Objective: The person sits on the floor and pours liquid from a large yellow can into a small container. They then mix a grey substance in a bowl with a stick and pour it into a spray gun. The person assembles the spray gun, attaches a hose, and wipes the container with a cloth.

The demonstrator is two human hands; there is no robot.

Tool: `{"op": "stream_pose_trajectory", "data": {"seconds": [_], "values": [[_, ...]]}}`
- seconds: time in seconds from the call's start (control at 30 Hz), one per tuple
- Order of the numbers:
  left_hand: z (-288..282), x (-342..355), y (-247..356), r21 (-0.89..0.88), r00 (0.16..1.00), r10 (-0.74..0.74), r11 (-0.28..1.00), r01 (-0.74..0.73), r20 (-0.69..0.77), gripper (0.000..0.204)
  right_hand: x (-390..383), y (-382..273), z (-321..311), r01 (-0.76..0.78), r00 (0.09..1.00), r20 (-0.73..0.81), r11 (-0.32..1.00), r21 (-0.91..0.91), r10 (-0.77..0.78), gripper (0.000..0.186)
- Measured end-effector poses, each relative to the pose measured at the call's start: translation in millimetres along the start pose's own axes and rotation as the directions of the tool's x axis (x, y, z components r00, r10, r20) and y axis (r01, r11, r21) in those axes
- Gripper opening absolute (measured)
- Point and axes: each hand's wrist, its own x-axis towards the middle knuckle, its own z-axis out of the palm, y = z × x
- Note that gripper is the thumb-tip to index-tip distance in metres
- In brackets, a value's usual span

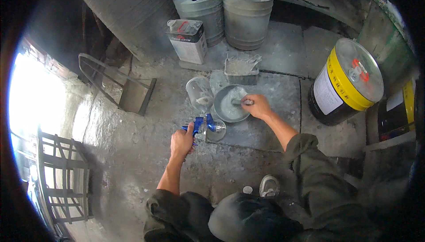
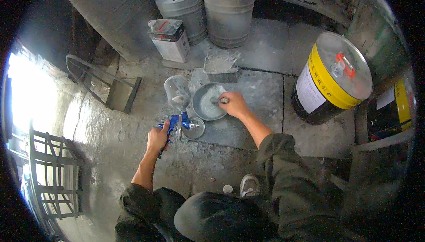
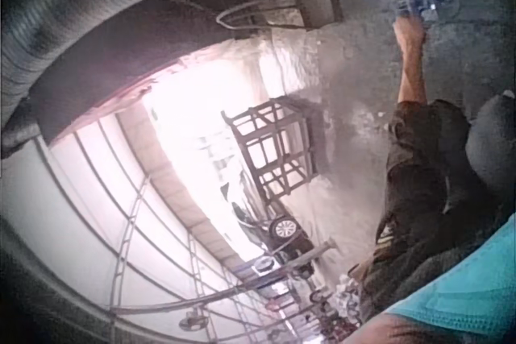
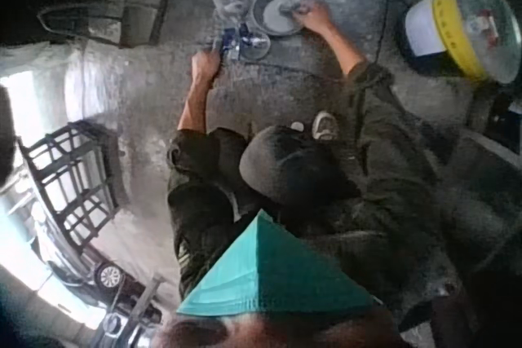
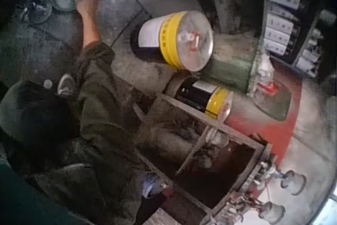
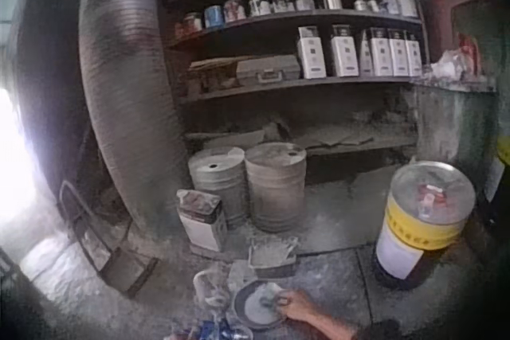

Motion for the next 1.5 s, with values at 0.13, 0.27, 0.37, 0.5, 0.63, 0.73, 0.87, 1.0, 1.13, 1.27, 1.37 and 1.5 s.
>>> {"op": "stream_pose_trajectory", "data": {"seconds": [0.13,0.27,0.37,0.5,0.63,0.73,0.87,1.0,1.13,1.27,1.37,1.5], "values": [[6,3,4,0.040,1.000,-0.020,0.999,0.019,0.020,0.071,0,-26,-15,-0.074,0.997,0.049,0.967,0.242,0.064,0.019],[12,2,8,0.057,0.999,-0.036,0.998,0.035,0.018,0.070,-4,-75,-32,-0.134,0.991,0.090,0.727,0.673,0.099,0.020],[17,0,17,0.096,0.999,0.007,0.995,-0.011,0.046,0.070,3,-63,-28,-0.205,0.978,0.175,0.640,0.740,0.111,0.022],[19,1,12,0.078,0.999,0.040,0.996,-0.042,0.034,0.068,15,-30,-27,-0.213,0.965,0.024,0.728,0.652,0.261,0.024],[12,-1,17,0.015,0.998,-0.005,1.000,0.004,0.056,0.069,-3,-58,-18,-0.239,0.928,0.053,0.479,0.845,0.369,0.025],[13,2,16,0.013,0.995,0.018,1.000,-0.019,0.093,0.070,-8,-44,-3,-0.270,0.930,0.118,0.428,0.863,0.348,0.026],[7,11,-5,0.082,0.998,0.049,0.995,-0.051,0.033,0.073,5,-16,-5,-0.245,0.950,0.029,0.687,0.684,0.310,0.027],[-6,-1,-3,0.159,0.999,-0.005,0.987,-0.002,0.041,0.073,-3,-3,8,-0.113,0.985,-0.114,0.986,0.119,0.126,0.033],[2,1,-29,0.396,0.993,0.104,0.915,-0.075,-0.052,0.068,-14,-2,19,0.019,1.000,0.012,0.999,0.042,-0.020,0.033],[-5,-12,-10,0.503,0.990,0.115,0.862,-0.061,-0.077,0.065,-13,-6,7,-0.075,0.997,-0.008,0.993,0.090,0.076,0.026],[-7,-14,-16,0.511,0.985,0.131,0.858,-0.058,-0.108,0.066,-24,-51,-8,-0.065,0.997,-0.005,0.937,0.342,0.071,0.023],[-2,-21,-5,0.538,0.972,0.198,0.837,-0.101,-0.126,0.066,-35,-93,-11,0.204,0.979,-0.085,0.879,0.431,-0.185,0.024]]}}
